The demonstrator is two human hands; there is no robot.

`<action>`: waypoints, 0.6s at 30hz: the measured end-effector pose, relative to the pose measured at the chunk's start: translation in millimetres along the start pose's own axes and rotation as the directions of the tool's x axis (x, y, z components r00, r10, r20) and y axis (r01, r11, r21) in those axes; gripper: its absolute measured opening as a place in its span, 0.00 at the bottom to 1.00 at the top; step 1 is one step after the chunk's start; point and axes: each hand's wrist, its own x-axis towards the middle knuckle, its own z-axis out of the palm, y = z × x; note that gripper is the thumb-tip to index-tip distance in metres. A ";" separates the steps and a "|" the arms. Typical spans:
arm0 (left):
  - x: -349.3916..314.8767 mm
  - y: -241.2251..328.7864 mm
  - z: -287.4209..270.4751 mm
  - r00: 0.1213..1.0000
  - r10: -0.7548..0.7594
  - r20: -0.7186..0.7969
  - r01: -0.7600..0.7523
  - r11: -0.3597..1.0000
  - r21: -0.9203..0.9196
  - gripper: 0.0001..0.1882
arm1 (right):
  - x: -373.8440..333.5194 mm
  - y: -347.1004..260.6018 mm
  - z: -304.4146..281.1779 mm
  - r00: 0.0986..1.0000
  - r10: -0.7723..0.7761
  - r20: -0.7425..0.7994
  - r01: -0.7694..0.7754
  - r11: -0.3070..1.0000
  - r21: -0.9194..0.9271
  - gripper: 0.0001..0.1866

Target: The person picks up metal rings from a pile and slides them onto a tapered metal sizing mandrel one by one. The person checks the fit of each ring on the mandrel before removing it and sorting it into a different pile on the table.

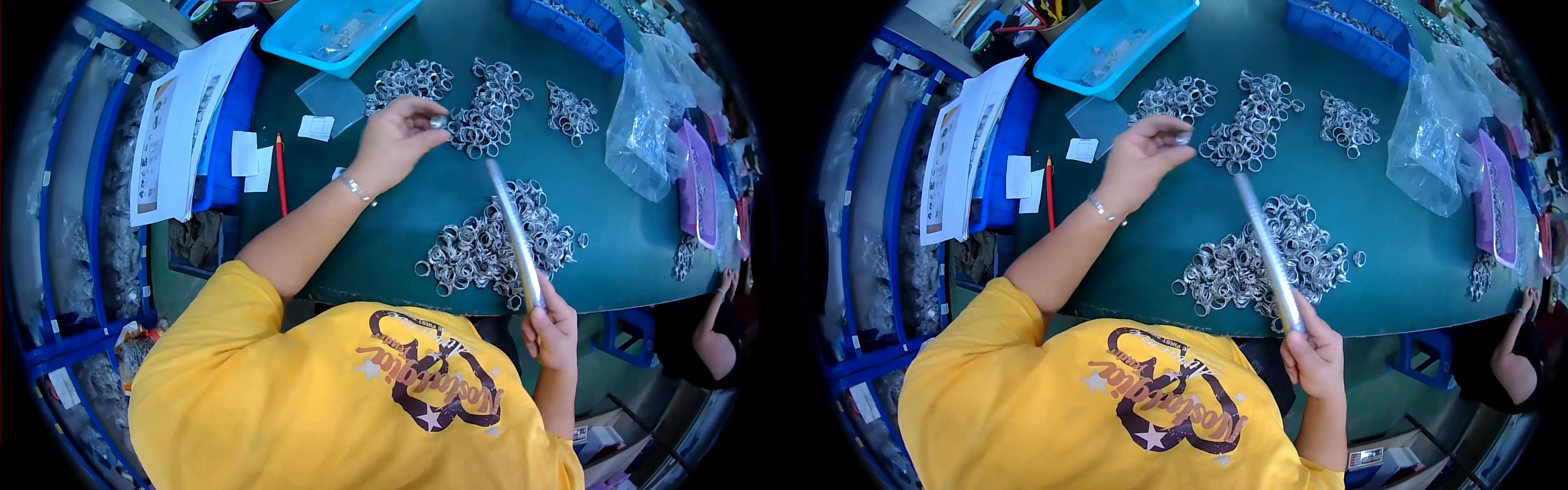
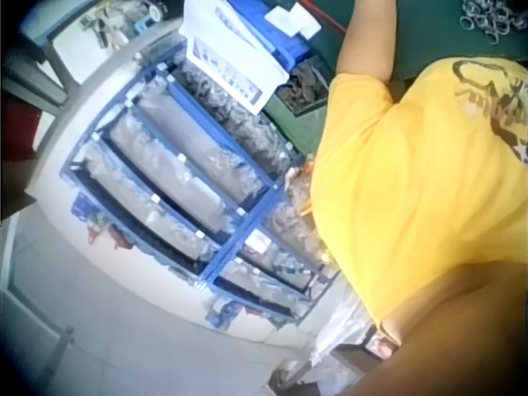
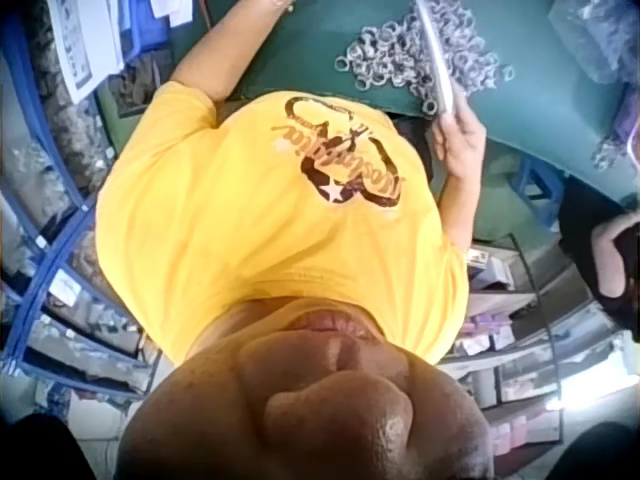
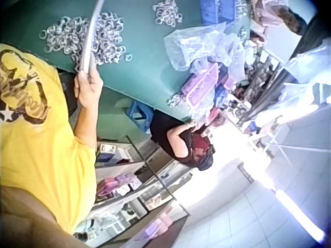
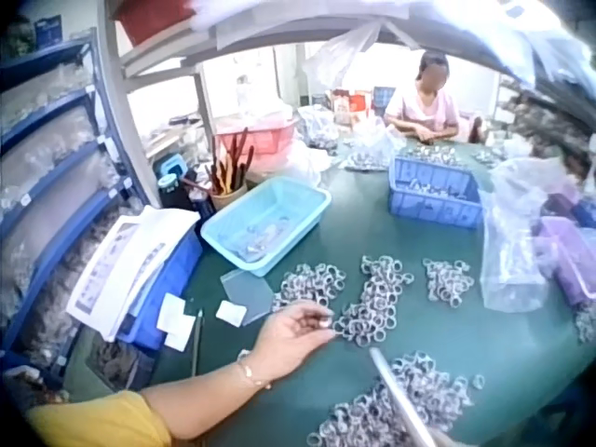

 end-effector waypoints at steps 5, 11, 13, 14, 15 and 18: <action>33.8 -20.9 16.3 0.950 0.192 0.245 -0.310 0.667 0.678 0.12 | 2.0 -5.1 3.1 0.984 -0.054 -0.167 0.066 0.995 0.068 0.27; 20.4 -6.0 23.1 0.882 0.241 0.404 -0.467 0.550 0.692 0.06 | -2.5 0.4 -2.9 0.951 -0.109 -0.288 0.127 0.991 0.045 0.25; 1.6 -1.8 30.0 0.856 0.070 0.512 -0.446 0.603 0.662 0.05 | 0.3 1.4 -3.0 0.958 -0.112 -0.265 0.125 0.992 0.032 0.26; -6.4 -0.8 33.2 0.786 -0.094 0.611 -0.417 0.650 0.636 0.05 | 1.8 1.8 -3.1 0.963 -0.120 -0.241 0.129 0.991 0.020 0.27; -15.6 -7.6 35.0 0.767 -0.144 0.625 -0.402 0.652 0.643 0.05 | 3.4 1.2 -0.9 0.963 -0.117 -0.242 0.126 0.992 0.021 0.27; -28.2 -17.2 34.7 0.756 -0.163 0.634 -0.410 0.638 0.652 0.07 | 7.8 -1.4 4.6 0.974 -0.090 -0.210 0.097 0.995 0.023 0.27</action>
